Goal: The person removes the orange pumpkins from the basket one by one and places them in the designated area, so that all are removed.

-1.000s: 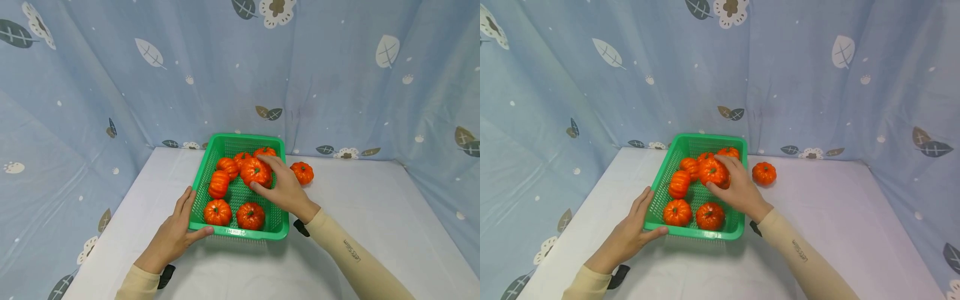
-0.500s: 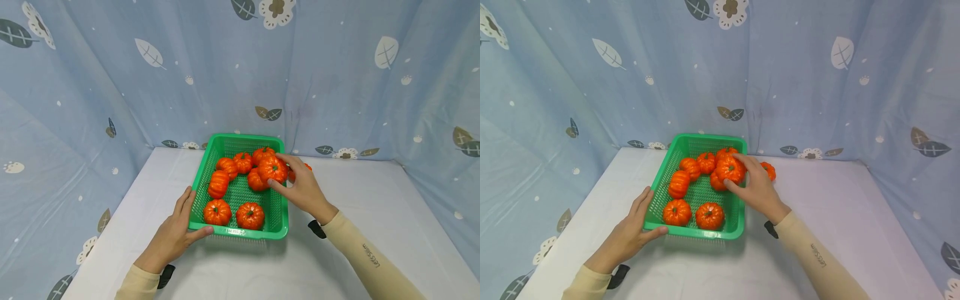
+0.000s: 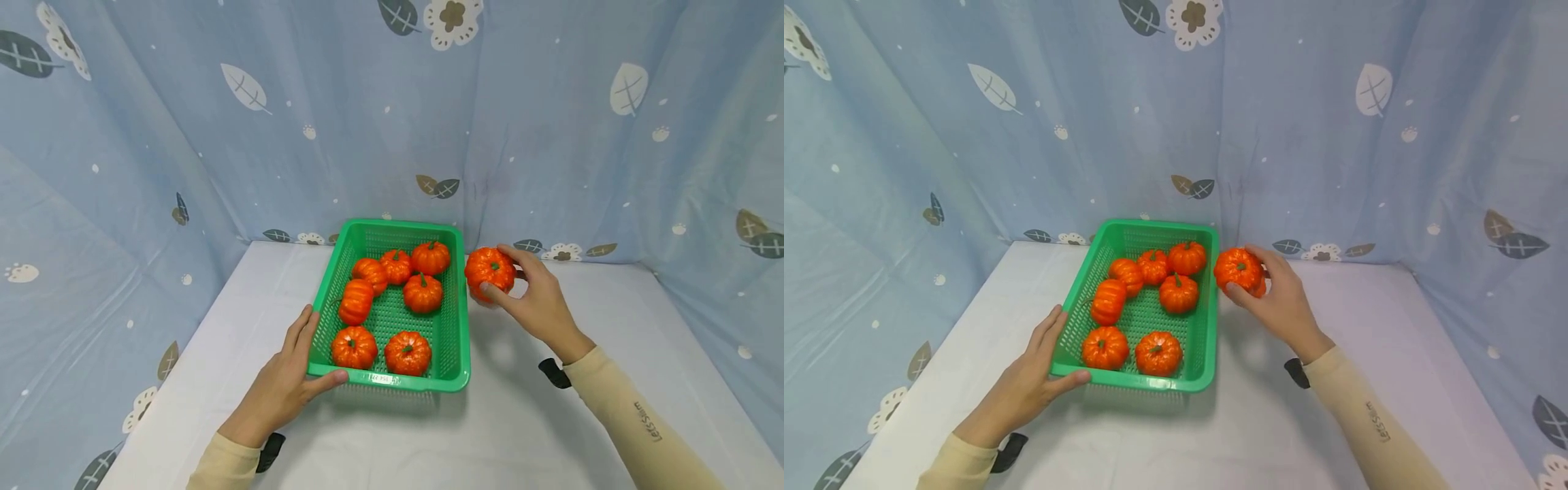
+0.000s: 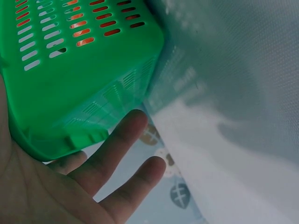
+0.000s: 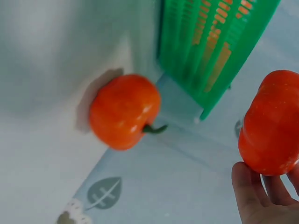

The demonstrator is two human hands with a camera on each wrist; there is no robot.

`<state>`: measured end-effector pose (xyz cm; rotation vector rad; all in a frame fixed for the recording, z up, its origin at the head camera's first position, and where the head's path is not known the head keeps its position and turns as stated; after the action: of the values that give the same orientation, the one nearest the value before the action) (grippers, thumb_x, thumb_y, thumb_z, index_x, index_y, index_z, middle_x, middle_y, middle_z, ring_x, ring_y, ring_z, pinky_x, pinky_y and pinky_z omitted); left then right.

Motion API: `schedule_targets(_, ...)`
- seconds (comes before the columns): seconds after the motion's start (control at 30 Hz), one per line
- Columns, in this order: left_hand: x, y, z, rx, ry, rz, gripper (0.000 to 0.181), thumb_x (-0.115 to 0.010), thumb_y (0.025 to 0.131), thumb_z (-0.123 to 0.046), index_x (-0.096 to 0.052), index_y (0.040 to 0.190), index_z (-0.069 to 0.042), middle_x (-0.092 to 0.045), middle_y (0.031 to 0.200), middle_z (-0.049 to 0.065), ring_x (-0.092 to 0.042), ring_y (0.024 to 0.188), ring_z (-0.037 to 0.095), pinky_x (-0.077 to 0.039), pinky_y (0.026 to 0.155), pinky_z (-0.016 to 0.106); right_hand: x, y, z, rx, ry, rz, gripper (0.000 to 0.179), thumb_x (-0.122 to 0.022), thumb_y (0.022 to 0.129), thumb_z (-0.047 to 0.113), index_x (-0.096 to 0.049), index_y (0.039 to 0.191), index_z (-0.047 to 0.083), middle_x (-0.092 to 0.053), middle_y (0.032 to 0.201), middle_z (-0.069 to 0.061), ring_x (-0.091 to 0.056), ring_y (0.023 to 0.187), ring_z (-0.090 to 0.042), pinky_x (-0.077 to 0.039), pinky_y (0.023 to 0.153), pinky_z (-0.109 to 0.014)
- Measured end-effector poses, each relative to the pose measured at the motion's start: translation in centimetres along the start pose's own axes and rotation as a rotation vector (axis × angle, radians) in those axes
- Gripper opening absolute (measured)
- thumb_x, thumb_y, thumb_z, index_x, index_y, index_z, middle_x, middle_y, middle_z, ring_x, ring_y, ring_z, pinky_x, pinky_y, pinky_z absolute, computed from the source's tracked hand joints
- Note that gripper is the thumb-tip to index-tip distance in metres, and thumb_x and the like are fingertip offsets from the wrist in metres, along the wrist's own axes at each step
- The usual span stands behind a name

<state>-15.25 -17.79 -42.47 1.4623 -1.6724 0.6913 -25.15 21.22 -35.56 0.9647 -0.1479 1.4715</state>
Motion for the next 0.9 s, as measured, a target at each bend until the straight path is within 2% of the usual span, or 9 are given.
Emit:
schedule_targets(0.13,0.0,0.0,0.0,-0.006,-0.002,-0.005,0.112,-0.063,0.085,-0.073,-0.008,0.165,-0.016,-0.005,0.17,0.003,-0.063,0.106,0.047,-0.049,0.092,0.059,1.0,-0.5,-1.4,-0.064,-0.028,-0.012,0.069,-0.08,0.09,0.031,-0.05,0.148,0.01,-0.053,0.143,-0.007,-0.052,0.126,-0.027,-0.045,0.094,-0.02)
schedule_targets(0.23,-0.1,0.0,0.0,-0.011,0.0,-0.009,0.112,-0.063,0.085,-0.073,-0.009,0.165,-0.016,-0.006,0.169,0.003,-0.064,0.105,0.045,-0.05,0.092,0.059,1.5,-0.9,-2.4,-0.103,-0.043,-0.016,0.07,-0.079,0.091,0.034,-0.049,0.149,0.011,-0.052,0.143,-0.009,-0.051,0.127,-0.029,-0.04,0.092,-0.012)
schedule_targets(0.3,-0.1,0.0,0.0,-0.016,0.002,-0.013,0.112,-0.064,0.086,-0.072,-0.009,0.165,-0.015,-0.006,0.169,0.004,-0.065,0.104,0.044,-0.05,0.091,0.058,1.8,-1.0,-3.1,-0.115,-0.055,-0.018,0.071,-0.078,0.091,0.035,-0.048,0.15,0.011,-0.053,0.142,-0.011,-0.051,0.126,-0.031,-0.04,0.091,-0.012)
schedule_targets(0.4,0.0,0.0,0.0,-0.021,0.002,-0.02,0.111,-0.064,0.085,-0.072,-0.01,0.165,-0.015,-0.007,0.169,0.004,-0.065,0.103,0.043,-0.05,0.091,0.058,2.1,-1.1,-4.3,-0.127,-0.076,-0.017,0.073,-0.078,0.091,0.035,-0.047,0.151,0.008,-0.053,0.141,-0.014,-0.052,0.125,-0.035,-0.043,0.092,-0.016)
schedule_targets(0.53,0.0,0.0,0.0,-0.018,-0.001,-0.018,0.112,-0.063,0.085,-0.073,-0.01,0.165,-0.016,-0.007,0.169,0.004,-0.065,0.103,0.042,-0.05,0.092,0.058,2.5,-1.4,-6.0,-0.161,-0.108,-0.008,0.073,-0.077,0.092,0.037,-0.046,0.151,0.006,-0.053,0.14,-0.017,-0.052,0.123,-0.036,-0.048,0.093,-0.034)
schedule_targets(0.73,-0.1,0.0,0.1,-0.014,-0.007,-0.011,0.112,-0.062,0.085,-0.074,-0.01,0.165,-0.016,-0.007,0.169,0.004,-0.065,0.104,0.043,-0.05,0.092,0.058,2.6,-2.1,-7.7,-0.234,-0.135,0.035,0.076,-0.073,0.094,0.041,-0.043,0.151,0.001,-0.052,0.139,-0.023,-0.051,0.119,-0.04,-0.047,0.092,-0.053)
schedule_targets(0.8,-0.1,0.0,0.1,-0.014,-0.008,-0.012,0.112,-0.062,0.085,-0.074,-0.009,0.165,-0.016,-0.006,0.169,0.003,-0.064,0.105,0.044,-0.05,0.092,0.058,2.6,-2.2,-8.0,-0.244,-0.144,0.05,0.076,-0.072,0.094,0.04,-0.043,0.15,-0.001,-0.052,0.137,-0.025,-0.051,0.116,-0.041,-0.047,0.091,-0.054)
schedule_targets(0.9,-0.1,0.0,0.2,-0.015,-0.01,-0.014,0.112,-0.062,0.085,-0.074,-0.009,0.165,-0.016,-0.006,0.169,0.003,-0.064,0.107,0.044,-0.05,0.093,0.058,2.5,-2.2,-8.4,-0.262,-0.163,0.065,0.076,-0.072,0.095,0.039,-0.043,0.149,-0.004,-0.052,0.134,-0.027,-0.051,0.112,-0.04,-0.046,0.087,-0.05)
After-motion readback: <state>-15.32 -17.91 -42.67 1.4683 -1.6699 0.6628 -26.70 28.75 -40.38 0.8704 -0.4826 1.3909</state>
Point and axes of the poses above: each hand's wrist, its own y-axis towards the middle knuckle, its own x-axis out of the back of the hand, z = x × y, the point moved 6 cm from there along y, towards the middle knuckle
